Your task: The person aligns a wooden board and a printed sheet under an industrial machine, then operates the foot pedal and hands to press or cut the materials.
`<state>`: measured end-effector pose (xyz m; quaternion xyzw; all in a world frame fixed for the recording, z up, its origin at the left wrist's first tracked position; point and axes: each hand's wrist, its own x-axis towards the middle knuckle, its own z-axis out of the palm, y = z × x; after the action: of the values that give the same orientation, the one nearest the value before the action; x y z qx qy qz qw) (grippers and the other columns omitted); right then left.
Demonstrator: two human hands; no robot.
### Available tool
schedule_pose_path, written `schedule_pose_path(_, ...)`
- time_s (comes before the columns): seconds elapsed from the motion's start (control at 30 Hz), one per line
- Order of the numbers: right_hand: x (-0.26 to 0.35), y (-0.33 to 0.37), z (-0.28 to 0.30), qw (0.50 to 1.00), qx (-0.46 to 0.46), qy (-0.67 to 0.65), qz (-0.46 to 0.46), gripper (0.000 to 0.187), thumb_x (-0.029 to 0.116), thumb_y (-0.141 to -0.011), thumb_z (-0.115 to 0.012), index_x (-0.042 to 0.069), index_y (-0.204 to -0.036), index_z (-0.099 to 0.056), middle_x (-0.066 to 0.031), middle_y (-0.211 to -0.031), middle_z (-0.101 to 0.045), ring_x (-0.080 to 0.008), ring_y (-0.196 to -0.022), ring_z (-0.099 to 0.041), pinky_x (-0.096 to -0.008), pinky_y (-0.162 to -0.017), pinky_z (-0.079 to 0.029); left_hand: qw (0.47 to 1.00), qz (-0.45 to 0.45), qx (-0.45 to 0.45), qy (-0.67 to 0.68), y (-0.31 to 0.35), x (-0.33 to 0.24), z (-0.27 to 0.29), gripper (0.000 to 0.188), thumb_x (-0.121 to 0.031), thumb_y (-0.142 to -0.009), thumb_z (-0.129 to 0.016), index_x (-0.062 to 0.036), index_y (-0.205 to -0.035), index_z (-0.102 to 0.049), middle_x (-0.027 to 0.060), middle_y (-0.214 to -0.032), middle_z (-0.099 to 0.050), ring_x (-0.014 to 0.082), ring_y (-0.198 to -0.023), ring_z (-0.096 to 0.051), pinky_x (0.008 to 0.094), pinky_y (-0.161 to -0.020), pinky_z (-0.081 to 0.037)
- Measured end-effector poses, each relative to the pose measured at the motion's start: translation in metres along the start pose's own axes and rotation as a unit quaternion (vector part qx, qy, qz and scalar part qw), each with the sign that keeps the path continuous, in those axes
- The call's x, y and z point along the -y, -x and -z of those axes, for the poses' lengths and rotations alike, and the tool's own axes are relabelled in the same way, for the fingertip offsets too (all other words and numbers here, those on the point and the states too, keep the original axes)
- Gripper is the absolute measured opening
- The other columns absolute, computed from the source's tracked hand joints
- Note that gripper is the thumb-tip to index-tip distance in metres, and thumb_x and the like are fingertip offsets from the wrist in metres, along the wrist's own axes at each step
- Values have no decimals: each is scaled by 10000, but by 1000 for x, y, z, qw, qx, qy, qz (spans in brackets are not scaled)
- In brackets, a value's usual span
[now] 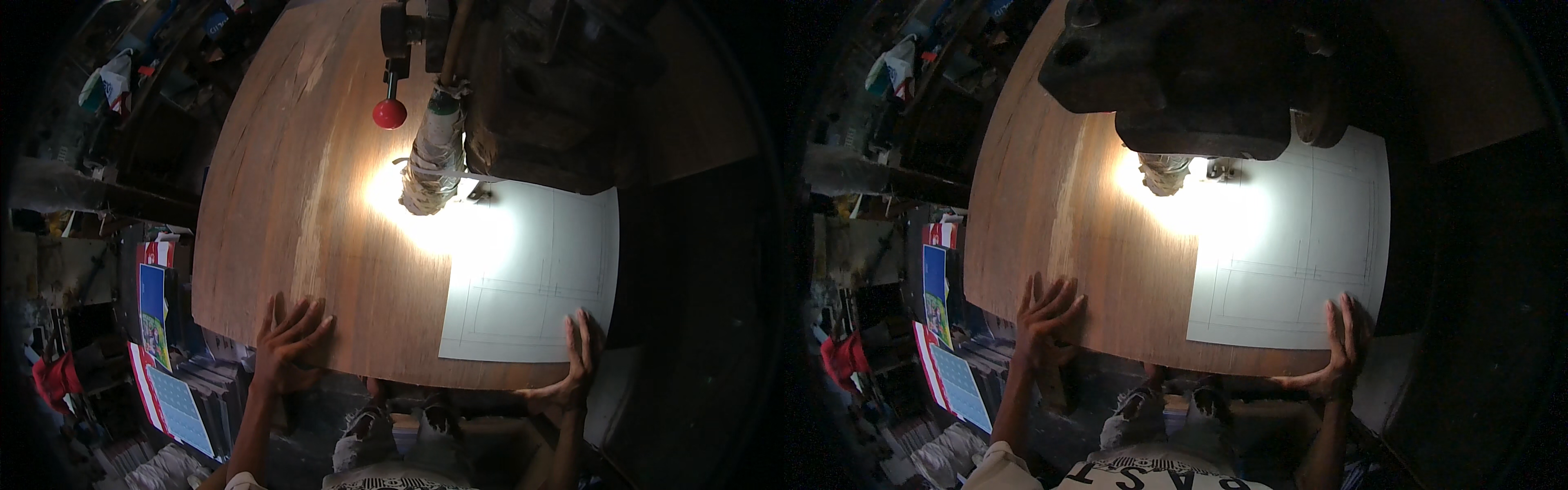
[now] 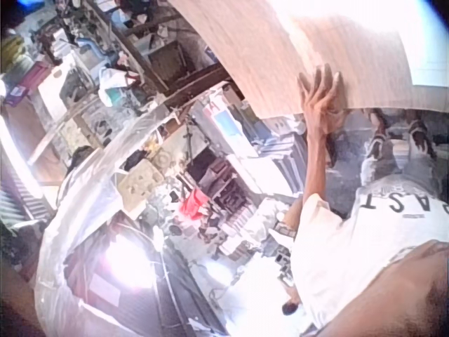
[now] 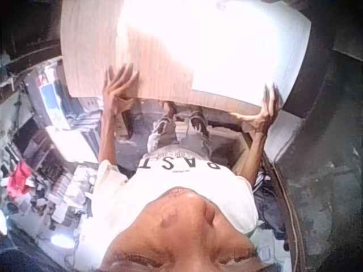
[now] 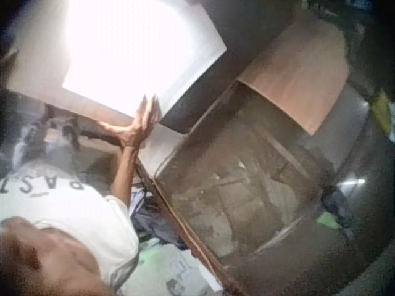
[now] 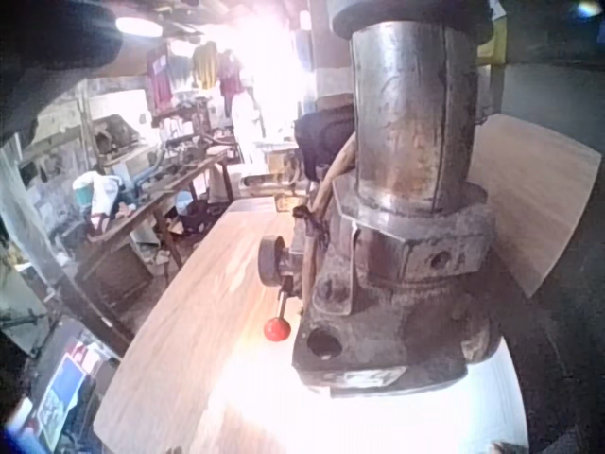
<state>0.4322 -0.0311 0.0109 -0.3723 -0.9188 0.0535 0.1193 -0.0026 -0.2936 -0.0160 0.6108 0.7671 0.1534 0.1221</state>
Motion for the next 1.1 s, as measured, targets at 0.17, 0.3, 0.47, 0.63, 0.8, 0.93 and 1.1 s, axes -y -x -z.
schedule_pose_path(0.17, 0, -1, -5, 1000, -5, -12, -1, 1399, 912, -458, -781, -29, -1465, -534, -251, -1560, -456, -448, -1447, -419, -601, -1183, -343, 1000, -12, -10, -2, -2, 2, 0, 922, -249, -511, -918, -320, -1394, -659, -8, -1537, -562, 227, -1475, -465, 637, -1295, -110)
schedule_pose_path(0.3, 0, -6, -7, 1000, -8, -19, 4, 1406, 912, -451, -784, -30, -1465, -534, -255, -1559, -456, -455, -1445, -419, -607, -1180, -346, 1000, -15, -8, -2, -5, 2, 2, 918, -253, -512, -917, -315, -1392, -662, -4, -1536, -563, 228, -1470, -473, 633, -1295, -122)
schedule_pose_path(0.47, -5, -4, -10, 1000, 1, -17, 12, 1418, 912, -440, -790, -30, -1467, -530, -261, -1561, -452, -463, -1445, -419, -613, -1180, -348, 1000, -1, 4, -5, -9, -5, 7, 906, -245, -518, -906, -312, -1388, -666, -8, -1533, -566, 229, -1465, -479, 631, -1295, -127)
schedule_pose_path(0.63, -9, -5, -13, 1000, 15, -3, 16, 1450, 921, -415, -791, -27, -1477, -517, -263, -1570, -433, -460, -1455, -409, -614, -1188, -348, 1000, -12, -17, -9, -13, -2, 4, 885, -233, -528, -897, -299, -1382, -671, -8, -1525, -575, 227, -1462, -484, 638, -1292, -128)
schedule_pose_path(0.8, -5, -7, -13, 999, 15, -41, -7, 1393, 913, -457, -793, 45, -1510, -510, -235, -1602, -411, -433, -1474, -390, -638, -1214, -282, 999, -9, -23, -27, -13, 1, 3, 861, -237, -539, -915, -299, -1365, -680, 1, -1517, -582, 222, -1458, -489, 652, -1284, -140)
schedule_pose_path(0.93, -3, -11, -10, 999, 17, -39, -9, 1404, 919, -450, -790, 44, -1512, -508, -234, -1593, -425, -439, -1472, -392, -635, -1213, -283, 1000, -12, -25, -6, -15, 2, 4, 865, -248, -539, -937, -307, -1363, -680, 2, -1511, -587, 219, -1459, -486, 651, -1284, -142)
schedule_pose_path(1.1, -8, -10, -9, 1000, 16, 4, 1, 1414, 929, -450, -779, 45, -1518, -501, -230, -1597, -423, -437, -1471, -395, -634, -1212, -284, 999, -19, -25, -3, -15, 6, 2, 940, -302, -512, -977, -320, -1394, -654, -5, -1525, -571, 213, -1467, -474, 658, -1284, -123)
